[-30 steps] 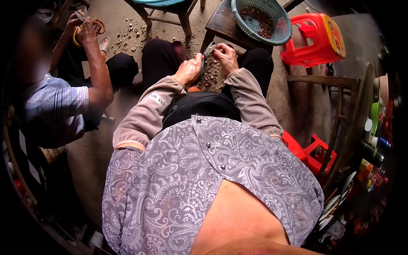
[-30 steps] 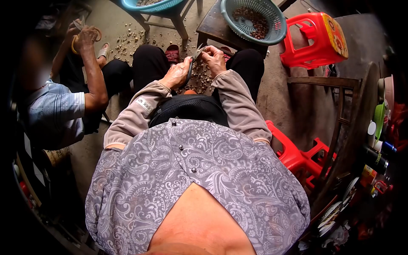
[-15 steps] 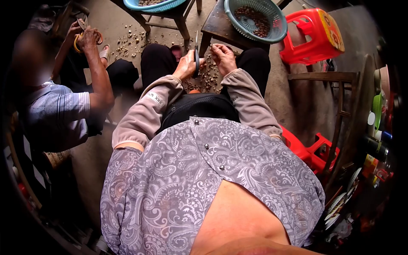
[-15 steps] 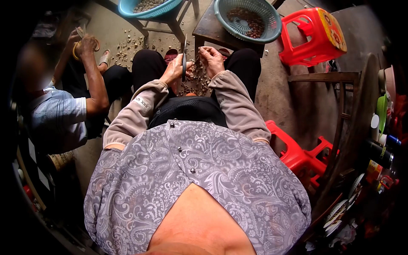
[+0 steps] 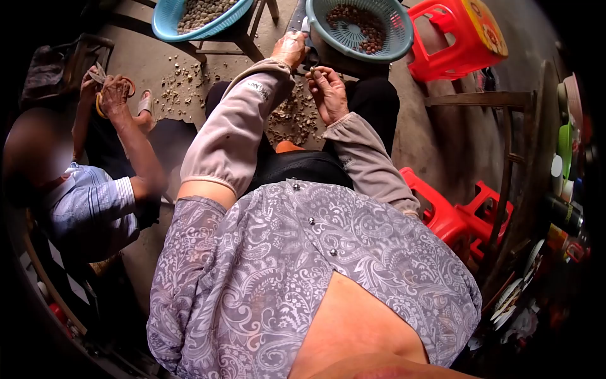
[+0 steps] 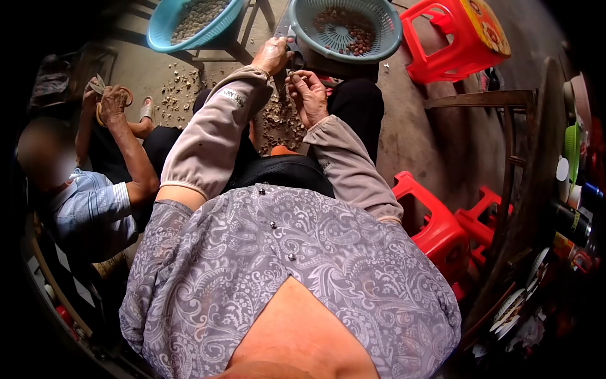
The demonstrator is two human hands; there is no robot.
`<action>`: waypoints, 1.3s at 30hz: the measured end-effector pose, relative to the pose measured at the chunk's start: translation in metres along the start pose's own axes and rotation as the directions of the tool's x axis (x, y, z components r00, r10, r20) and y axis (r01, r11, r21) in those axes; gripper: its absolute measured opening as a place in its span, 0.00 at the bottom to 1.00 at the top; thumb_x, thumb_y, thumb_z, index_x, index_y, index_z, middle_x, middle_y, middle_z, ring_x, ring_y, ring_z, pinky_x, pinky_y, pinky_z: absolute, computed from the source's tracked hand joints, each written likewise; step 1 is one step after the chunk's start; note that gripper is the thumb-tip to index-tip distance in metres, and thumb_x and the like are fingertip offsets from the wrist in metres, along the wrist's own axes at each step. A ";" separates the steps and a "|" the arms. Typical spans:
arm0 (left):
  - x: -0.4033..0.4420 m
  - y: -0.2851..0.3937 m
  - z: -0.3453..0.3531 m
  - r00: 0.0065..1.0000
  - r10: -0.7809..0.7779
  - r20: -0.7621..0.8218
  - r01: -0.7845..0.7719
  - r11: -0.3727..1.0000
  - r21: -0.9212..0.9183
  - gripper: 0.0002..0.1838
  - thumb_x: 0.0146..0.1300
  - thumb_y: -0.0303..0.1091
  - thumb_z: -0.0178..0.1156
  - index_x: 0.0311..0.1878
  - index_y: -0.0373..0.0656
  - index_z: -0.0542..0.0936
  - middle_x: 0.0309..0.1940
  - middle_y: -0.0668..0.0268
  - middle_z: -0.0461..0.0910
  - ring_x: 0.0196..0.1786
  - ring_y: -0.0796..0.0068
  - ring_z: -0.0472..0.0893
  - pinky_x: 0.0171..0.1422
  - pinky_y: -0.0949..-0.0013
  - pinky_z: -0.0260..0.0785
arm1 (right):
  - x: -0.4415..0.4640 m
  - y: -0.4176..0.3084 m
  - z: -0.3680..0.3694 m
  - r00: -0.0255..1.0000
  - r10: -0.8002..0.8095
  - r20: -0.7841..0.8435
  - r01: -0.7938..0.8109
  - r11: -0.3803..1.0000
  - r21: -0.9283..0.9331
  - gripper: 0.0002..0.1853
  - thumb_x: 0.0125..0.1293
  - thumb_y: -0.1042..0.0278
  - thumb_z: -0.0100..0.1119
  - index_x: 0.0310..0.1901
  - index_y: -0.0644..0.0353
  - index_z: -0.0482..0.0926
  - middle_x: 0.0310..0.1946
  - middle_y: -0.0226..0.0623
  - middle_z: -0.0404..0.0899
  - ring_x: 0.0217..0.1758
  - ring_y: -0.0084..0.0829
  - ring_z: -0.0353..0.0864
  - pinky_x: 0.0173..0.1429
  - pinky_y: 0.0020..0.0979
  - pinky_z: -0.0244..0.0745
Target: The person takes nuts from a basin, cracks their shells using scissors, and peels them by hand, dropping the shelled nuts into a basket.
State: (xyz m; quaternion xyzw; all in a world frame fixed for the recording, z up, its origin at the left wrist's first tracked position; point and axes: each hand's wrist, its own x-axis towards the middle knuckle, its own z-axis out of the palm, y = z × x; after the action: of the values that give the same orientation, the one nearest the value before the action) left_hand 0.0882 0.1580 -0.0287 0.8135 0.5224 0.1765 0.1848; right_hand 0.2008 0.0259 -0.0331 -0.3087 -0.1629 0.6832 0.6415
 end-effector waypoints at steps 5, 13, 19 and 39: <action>-0.035 0.008 -0.016 0.997 -0.078 0.025 0.080 0.858 -0.507 0.12 0.66 0.32 0.52 0.47 0.37 0.78 0.31 0.62 0.81 0.31 0.75 0.79 0.35 0.72 0.71 | 0.004 0.002 0.001 0.999 -0.022 -0.043 0.022 1.000 0.007 0.06 0.66 0.70 0.58 0.42 0.58 0.74 0.33 0.31 0.80 0.30 0.18 0.77 0.32 0.15 0.70; -0.122 0.017 -0.060 0.970 -0.134 0.201 0.242 0.541 -0.806 0.13 0.65 0.38 0.59 0.44 0.37 0.78 0.29 0.71 0.76 0.28 0.86 0.70 0.32 0.81 0.64 | -0.007 0.021 0.018 0.996 0.052 0.074 -0.036 0.980 -0.196 0.07 0.63 0.70 0.63 0.39 0.57 0.74 0.27 0.24 0.75 0.26 0.13 0.71 0.30 0.15 0.65; -0.137 0.007 -0.057 0.945 -0.180 0.274 0.320 0.324 -0.890 0.12 0.64 0.37 0.59 0.42 0.37 0.78 0.26 0.72 0.75 0.26 0.87 0.70 0.30 0.82 0.62 | -0.013 0.024 0.023 0.994 0.024 0.111 0.023 0.915 -0.403 0.07 0.63 0.69 0.63 0.38 0.57 0.74 0.25 0.21 0.73 0.26 0.12 0.69 0.30 0.15 0.63; -0.127 0.001 -0.045 0.934 -0.205 0.293 0.334 0.206 -0.920 0.08 0.64 0.33 0.56 0.42 0.39 0.76 0.23 0.76 0.72 0.22 0.90 0.66 0.25 0.83 0.56 | -0.001 0.027 0.014 0.981 0.174 0.084 -0.162 0.978 -0.134 0.04 0.66 0.71 0.58 0.39 0.57 0.72 0.29 0.26 0.76 0.26 0.14 0.75 0.27 0.13 0.67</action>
State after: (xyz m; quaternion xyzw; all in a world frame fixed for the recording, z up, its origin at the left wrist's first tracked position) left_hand 0.0173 0.0471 -0.0008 0.4367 0.4294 0.3776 0.6945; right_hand 0.1711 0.0243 -0.0396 -0.3286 -0.2095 0.7372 0.5520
